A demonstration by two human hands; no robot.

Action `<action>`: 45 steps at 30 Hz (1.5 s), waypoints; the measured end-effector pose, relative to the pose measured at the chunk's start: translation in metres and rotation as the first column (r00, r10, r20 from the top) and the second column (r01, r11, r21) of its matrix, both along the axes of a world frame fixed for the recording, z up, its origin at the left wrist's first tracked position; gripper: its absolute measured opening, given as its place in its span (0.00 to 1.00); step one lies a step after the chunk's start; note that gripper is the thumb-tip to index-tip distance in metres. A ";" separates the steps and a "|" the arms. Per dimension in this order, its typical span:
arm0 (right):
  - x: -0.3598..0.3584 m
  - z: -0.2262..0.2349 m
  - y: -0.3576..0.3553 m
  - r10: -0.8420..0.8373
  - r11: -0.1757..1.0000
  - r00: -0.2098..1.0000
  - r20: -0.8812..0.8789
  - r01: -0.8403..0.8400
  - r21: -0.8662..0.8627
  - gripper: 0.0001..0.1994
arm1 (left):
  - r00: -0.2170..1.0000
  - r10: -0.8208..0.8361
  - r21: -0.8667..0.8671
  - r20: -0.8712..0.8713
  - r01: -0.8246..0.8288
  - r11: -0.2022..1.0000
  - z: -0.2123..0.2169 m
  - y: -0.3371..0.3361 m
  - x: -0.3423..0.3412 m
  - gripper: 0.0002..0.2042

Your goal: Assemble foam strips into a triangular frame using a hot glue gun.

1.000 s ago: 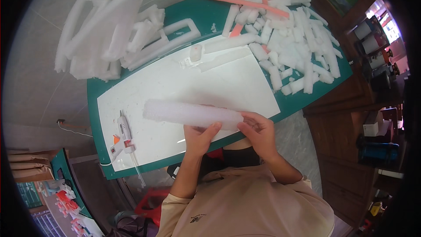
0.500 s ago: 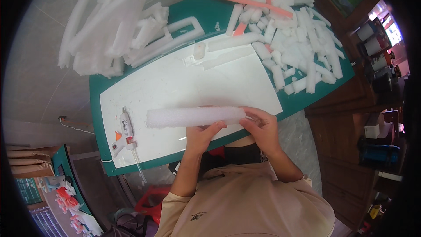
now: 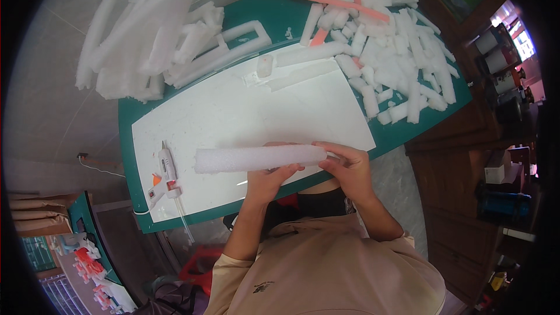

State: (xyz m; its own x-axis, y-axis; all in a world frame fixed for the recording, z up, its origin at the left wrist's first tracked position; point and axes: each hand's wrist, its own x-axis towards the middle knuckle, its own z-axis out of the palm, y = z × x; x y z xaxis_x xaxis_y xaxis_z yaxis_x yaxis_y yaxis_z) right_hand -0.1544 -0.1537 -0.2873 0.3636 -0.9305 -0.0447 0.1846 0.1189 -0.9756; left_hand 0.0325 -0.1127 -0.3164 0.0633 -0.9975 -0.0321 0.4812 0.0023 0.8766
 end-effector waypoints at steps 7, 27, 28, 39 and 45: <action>-0.008 0.016 -0.004 0.012 1.000 0.998 0.068 -0.013 0.027 0.16 | 0.998 -0.025 -0.019 -0.057 0.024 1.000 0.016 -0.005 -0.008 0.19; -0.039 0.058 -0.012 -0.004 1.000 1.000 -0.025 0.004 -0.030 0.15 | 0.998 -0.042 -0.013 -0.052 0.041 0.999 0.061 -0.014 -0.044 0.16; -0.041 0.060 -0.013 0.009 1.000 1.000 -0.016 -0.009 -0.021 0.15 | 0.998 -0.039 -0.043 -0.053 0.036 0.998 0.064 -0.015 -0.046 0.16; -0.059 0.086 -0.021 0.007 1.000 0.999 -0.045 -0.007 -0.010 0.16 | 1.000 -0.008 -0.062 -0.016 0.006 0.998 0.096 -0.030 -0.068 0.15; -0.070 0.098 -0.025 0.013 1.000 0.998 -0.053 -0.013 -0.008 0.16 | 0.999 -0.037 -0.097 0.010 0.037 0.995 0.107 -0.033 -0.077 0.14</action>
